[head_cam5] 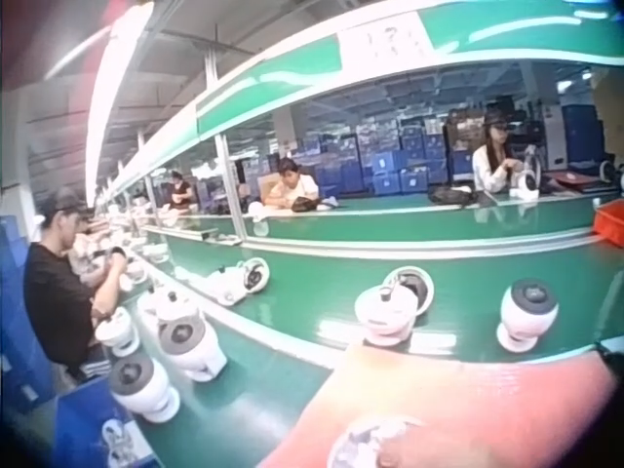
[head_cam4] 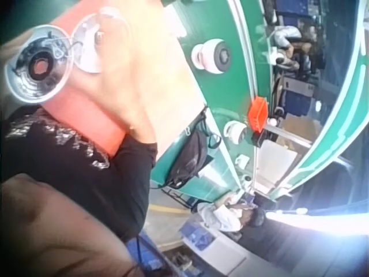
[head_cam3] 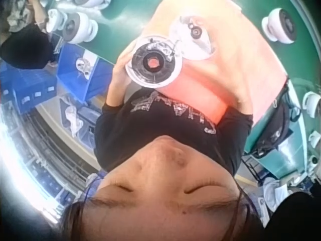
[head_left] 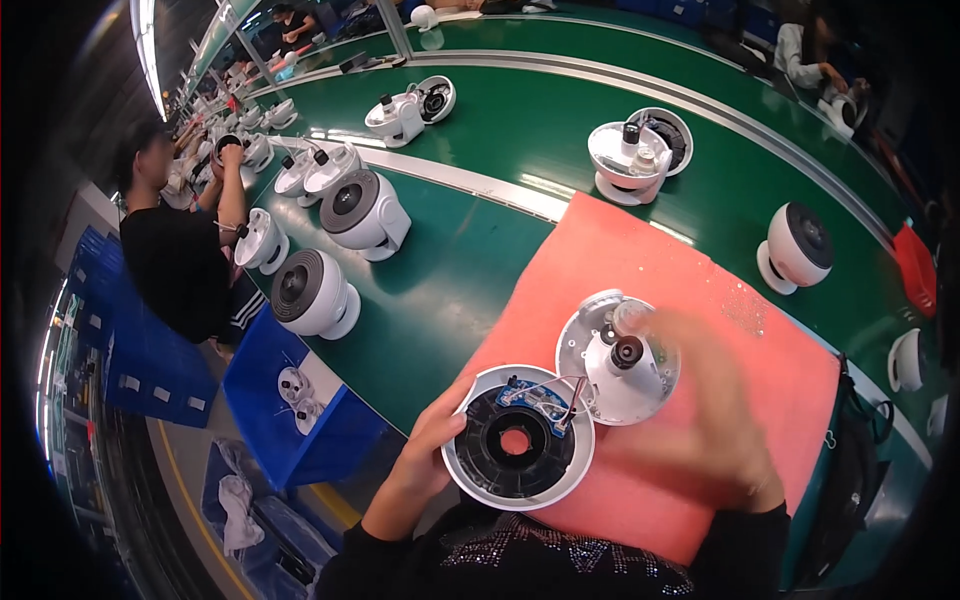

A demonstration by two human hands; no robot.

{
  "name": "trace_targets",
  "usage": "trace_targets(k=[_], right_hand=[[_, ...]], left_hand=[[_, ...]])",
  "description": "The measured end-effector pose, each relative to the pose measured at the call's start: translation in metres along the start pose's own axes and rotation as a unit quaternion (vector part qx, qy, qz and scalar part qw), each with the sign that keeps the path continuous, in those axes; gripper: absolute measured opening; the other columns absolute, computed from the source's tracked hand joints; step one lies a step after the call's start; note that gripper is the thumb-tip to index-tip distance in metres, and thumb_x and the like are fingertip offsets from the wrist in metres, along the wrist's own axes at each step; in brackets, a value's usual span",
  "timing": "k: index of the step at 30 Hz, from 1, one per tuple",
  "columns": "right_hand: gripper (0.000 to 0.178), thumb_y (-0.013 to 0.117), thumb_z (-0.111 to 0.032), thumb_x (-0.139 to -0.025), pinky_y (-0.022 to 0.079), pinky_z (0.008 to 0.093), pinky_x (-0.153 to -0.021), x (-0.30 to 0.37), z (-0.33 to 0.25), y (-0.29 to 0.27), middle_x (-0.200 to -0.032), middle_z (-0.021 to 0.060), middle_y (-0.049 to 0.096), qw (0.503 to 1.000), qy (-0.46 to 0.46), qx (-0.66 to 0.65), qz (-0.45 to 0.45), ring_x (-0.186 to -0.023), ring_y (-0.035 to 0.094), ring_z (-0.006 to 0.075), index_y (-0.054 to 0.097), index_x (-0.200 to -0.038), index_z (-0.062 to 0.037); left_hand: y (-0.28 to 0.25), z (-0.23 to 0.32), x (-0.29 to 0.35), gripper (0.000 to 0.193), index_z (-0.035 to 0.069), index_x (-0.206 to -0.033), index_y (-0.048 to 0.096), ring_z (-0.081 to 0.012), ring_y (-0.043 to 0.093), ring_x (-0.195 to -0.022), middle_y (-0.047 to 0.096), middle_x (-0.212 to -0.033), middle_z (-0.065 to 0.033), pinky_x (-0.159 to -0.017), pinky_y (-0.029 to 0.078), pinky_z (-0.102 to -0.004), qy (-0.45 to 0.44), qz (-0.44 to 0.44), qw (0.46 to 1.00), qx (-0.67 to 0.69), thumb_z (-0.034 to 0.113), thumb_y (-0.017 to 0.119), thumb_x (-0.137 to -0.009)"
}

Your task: Assembling components of a spherical security camera on a factory production line.

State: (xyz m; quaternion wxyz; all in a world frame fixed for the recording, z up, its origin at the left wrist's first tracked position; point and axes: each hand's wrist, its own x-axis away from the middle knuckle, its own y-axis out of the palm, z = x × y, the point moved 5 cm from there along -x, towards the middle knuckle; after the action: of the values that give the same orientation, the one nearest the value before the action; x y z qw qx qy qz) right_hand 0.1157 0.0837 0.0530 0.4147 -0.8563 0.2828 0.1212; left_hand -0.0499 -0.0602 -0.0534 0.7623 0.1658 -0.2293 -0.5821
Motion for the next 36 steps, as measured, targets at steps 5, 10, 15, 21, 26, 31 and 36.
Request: trace_targets(k=[5, 10, 15, 21, 26, 31, 36], right_hand=[[0.043, 0.058, -0.008, -0.071, 0.047, 0.0258, -0.063, 0.025, -0.063, 0.059, -0.079, 0.0059, 0.05, 0.949, -0.315, 0.027, -0.007, -0.069, 0.054, 0.0163, 0.057, -0.115, -0.0072], [0.049, 0.065, -0.004, -0.068, 0.043, 0.0246, -0.05, 0.02, -0.032, 0.014, -0.067, 0.0038, 0.048, 0.978, -0.191, 0.027, -0.077, -0.054, 0.051, 0.0152, 0.06, -0.117, -0.0097], [0.052, 0.069, -0.014, -0.068, 0.047, 0.0308, -0.059, 0.012, 0.011, -0.028, -0.08, 0.0083, 0.052, 0.997, 0.06, 0.028, -0.048, -0.069, 0.057, 0.0214, 0.055, -0.118, -0.0085], [0.036, 0.068, -0.028, -0.078, 0.047, 0.0264, -0.062, -0.003, 0.085, -0.017, -0.084, 0.0086, 0.062, 0.957, 0.252, -0.143, -0.009, -0.072, 0.058, 0.0151, 0.06, -0.099, 0.0005], [0.036, 0.067, -0.033, -0.08, 0.041, 0.0234, -0.055, -0.017, 0.097, -0.002, -0.063, 0.0063, 0.056, 0.947, 0.29, -0.114, -0.074, -0.058, 0.053, 0.011, 0.06, -0.085, 0.0019], [0.043, 0.075, -0.039, -0.07, 0.044, 0.0259, -0.053, -0.02, 0.08, -0.003, -0.058, 0.0076, 0.055, 0.95, 0.246, -0.093, -0.166, -0.054, 0.056, 0.0142, 0.058, -0.077, 0.0004], [0.041, 0.079, -0.035, -0.066, 0.044, 0.0213, -0.049, -0.015, 0.063, -0.011, -0.058, 0.0067, 0.056, 0.957, 0.199, -0.101, -0.187, -0.049, 0.058, 0.0135, 0.057, -0.076, -0.0012]], left_hand=[[0.026, 0.002, 0.006, 0.08, -0.004, -0.137, 0.023, -0.0239, 0.04, -0.124, 0.041, -0.132, -0.0184, -0.103, 0.031, -0.0349, -0.01, 0.013, 0.999, -0.033, 0.04, 0.057, -0.08], [0.036, 0.0, -0.001, 0.084, 0.01, -0.142, 0.006, -0.0278, 0.048, -0.117, 0.045, -0.128, -0.0203, -0.093, 0.041, -0.0411, -0.092, -0.001, 0.995, -0.05, 0.046, 0.054, -0.083], [0.036, 0.01, -0.039, 0.055, 0.006, -0.138, 0.024, -0.028, 0.039, -0.126, 0.035, -0.138, -0.0214, -0.099, 0.036, -0.0404, 0.043, -0.018, 0.964, -0.263, 0.02, 0.048, -0.09], [0.026, -0.016, -0.078, 0.047, -0.001, -0.133, 0.035, -0.0227, 0.033, -0.13, 0.034, -0.138, -0.0165, -0.103, 0.032, -0.0319, 0.095, -0.023, 0.953, -0.287, 0.004, 0.047, -0.087], [0.01, -0.02, -0.076, 0.041, -0.001, -0.125, 0.045, -0.0192, 0.043, -0.122, 0.047, -0.126, -0.0125, -0.094, 0.039, -0.0309, 0.051, -0.018, 0.959, -0.28, -0.001, 0.049, -0.084], [0.019, -0.013, -0.056, 0.034, -0.005, -0.112, 0.054, -0.0366, 0.038, -0.127, 0.024, -0.141, -0.0313, -0.092, 0.041, -0.033, 0.114, -0.082, 0.885, -0.443, 0.003, 0.054, -0.079], [0.022, -0.006, -0.039, 0.028, -0.006, -0.094, 0.063, -0.0514, 0.018, -0.131, 0.009, -0.142, -0.0368, -0.103, 0.028, -0.0491, 0.196, -0.078, 0.852, -0.479, 0.008, 0.059, -0.07]])
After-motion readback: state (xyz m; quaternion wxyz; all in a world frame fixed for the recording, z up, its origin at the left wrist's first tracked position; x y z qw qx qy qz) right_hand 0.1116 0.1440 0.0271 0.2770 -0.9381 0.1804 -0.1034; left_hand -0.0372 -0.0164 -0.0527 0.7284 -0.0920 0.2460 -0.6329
